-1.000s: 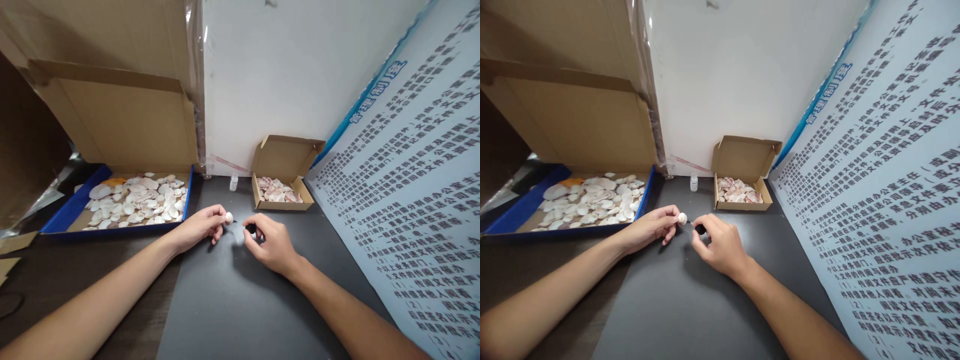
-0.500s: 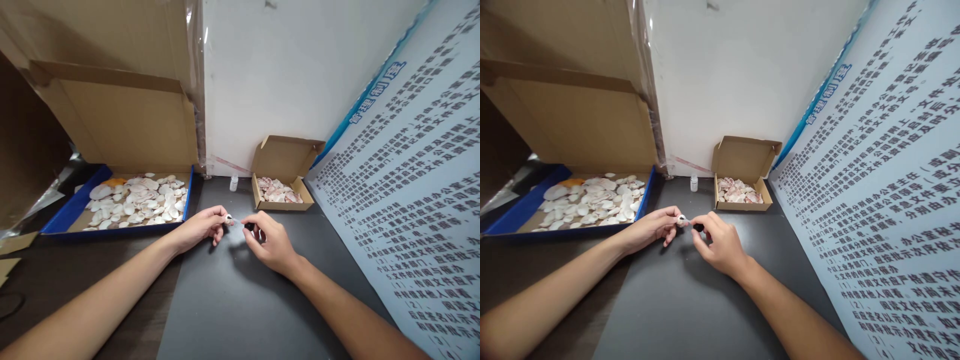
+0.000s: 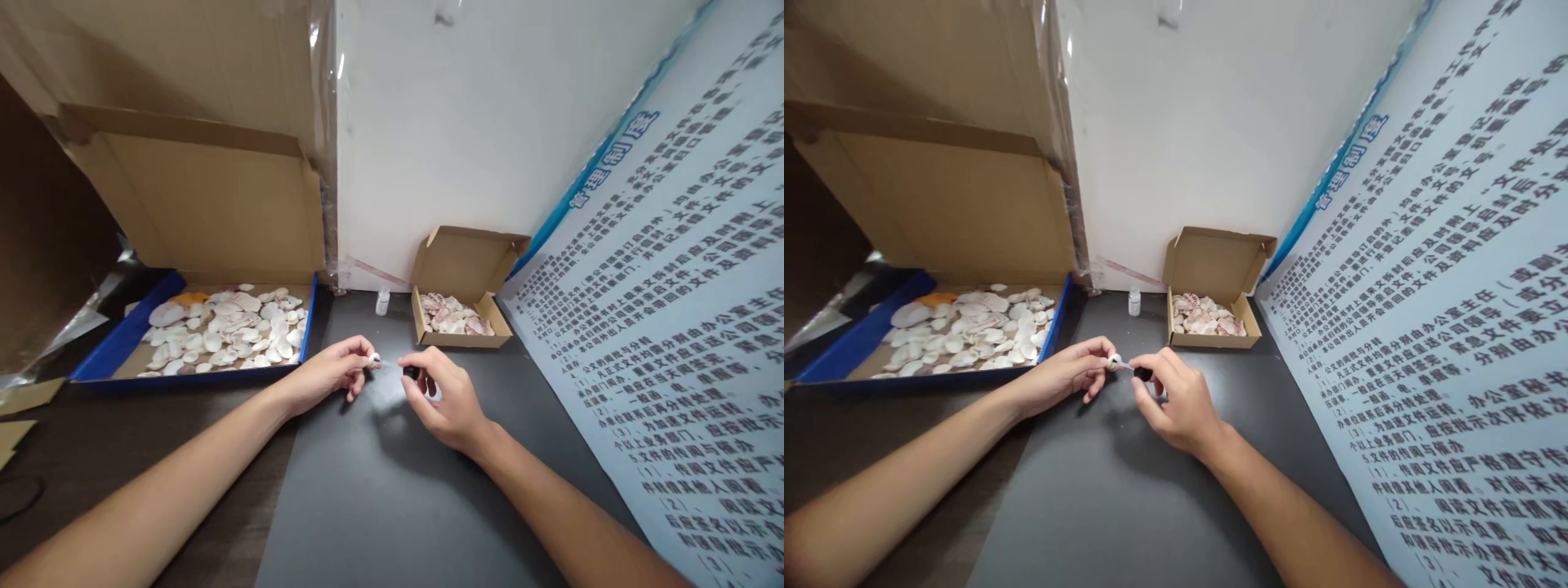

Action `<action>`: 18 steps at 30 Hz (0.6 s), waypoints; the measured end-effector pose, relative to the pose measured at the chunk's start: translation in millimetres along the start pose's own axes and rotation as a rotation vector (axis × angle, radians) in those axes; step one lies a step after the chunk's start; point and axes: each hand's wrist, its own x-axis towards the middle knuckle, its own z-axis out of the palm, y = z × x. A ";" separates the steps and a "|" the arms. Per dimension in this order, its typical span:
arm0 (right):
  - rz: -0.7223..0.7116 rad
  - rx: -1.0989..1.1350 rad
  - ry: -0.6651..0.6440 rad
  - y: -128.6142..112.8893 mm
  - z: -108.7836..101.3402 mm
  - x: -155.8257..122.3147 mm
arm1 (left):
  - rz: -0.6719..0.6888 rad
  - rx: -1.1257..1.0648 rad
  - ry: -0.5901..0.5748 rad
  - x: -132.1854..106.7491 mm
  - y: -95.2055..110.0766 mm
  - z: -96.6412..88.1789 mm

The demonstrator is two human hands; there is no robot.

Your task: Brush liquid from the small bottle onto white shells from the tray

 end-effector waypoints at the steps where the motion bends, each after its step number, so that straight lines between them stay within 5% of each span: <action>1: 0.003 -0.009 -0.005 0.4 0.2 0.1 | -0.004 0.000 -0.003 0.3 -0.3 -0.3; 12: 0.060 -0.046 0.025 1.5 1.8 0.3 | 0.008 -0.011 -0.012 -0.4 -1.4 -1.8; 18: -0.020 0.012 0.019 1.3 3.2 0.0 | 0.034 -0.010 -0.021 0.0 -2.8 -3.0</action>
